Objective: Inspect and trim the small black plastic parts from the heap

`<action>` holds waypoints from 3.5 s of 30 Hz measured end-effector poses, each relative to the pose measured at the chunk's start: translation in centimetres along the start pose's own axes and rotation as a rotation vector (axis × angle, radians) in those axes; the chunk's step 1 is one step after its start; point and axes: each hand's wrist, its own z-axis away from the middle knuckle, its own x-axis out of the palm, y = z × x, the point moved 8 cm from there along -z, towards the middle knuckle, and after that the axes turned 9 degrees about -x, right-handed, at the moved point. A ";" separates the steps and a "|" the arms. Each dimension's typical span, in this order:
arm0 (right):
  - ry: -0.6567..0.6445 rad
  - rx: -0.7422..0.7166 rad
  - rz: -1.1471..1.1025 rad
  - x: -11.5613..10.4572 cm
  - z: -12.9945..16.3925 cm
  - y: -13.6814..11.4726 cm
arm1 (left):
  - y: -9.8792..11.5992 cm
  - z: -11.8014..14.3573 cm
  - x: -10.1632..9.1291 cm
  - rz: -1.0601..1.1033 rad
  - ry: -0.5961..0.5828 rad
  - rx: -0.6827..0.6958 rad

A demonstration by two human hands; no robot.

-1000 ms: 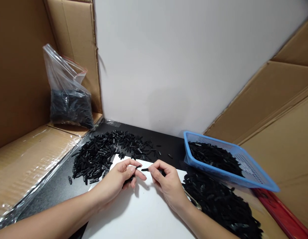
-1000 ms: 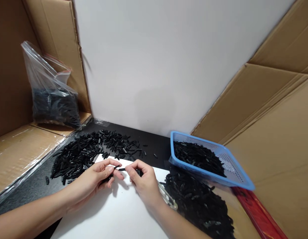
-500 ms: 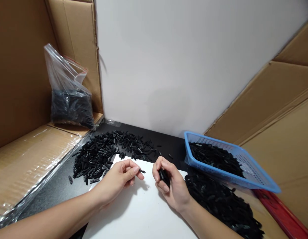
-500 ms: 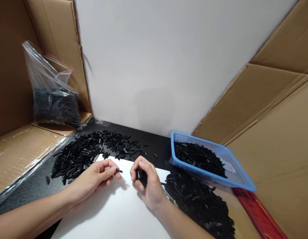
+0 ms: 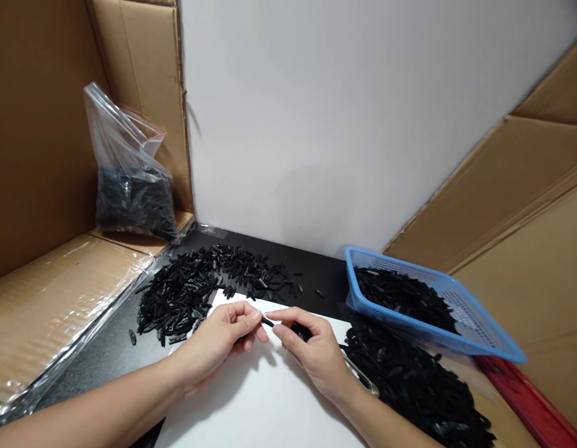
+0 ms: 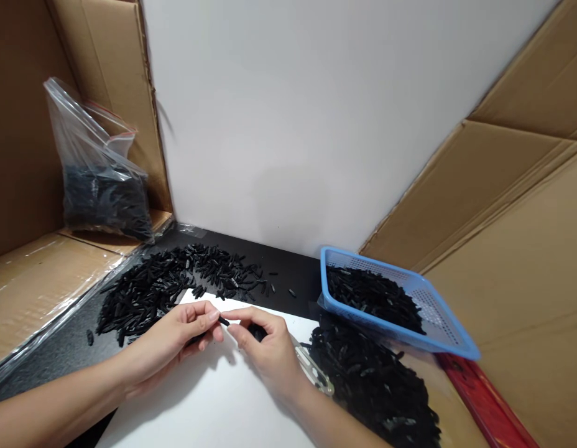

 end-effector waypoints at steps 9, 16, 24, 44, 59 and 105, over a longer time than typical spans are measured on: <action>0.061 -0.003 0.028 -0.5 -0.1 0.7 | -0.4 -0.2 0.4 0.042 -0.032 -0.060; 0.168 0.234 -0.240 -0.5 0.1 3.2 | -0.4 -0.4 0.5 0.034 -0.029 -0.023; 0.215 0.295 -0.343 -0.3 0.1 3.4 | -0.2 -0.4 0.6 -0.061 -0.057 0.058; 0.172 0.304 -0.486 0.2 0.1 3.0 | 0.1 -1.0 -0.8 -0.006 0.033 0.094; -0.001 0.040 -0.034 0.3 0.1 -0.3 | 0.3 -0.7 -0.4 -0.046 -0.055 0.174; 0.146 0.253 -0.434 0.1 0.2 2.8 | 0.5 -0.9 -0.2 -0.061 -0.014 0.110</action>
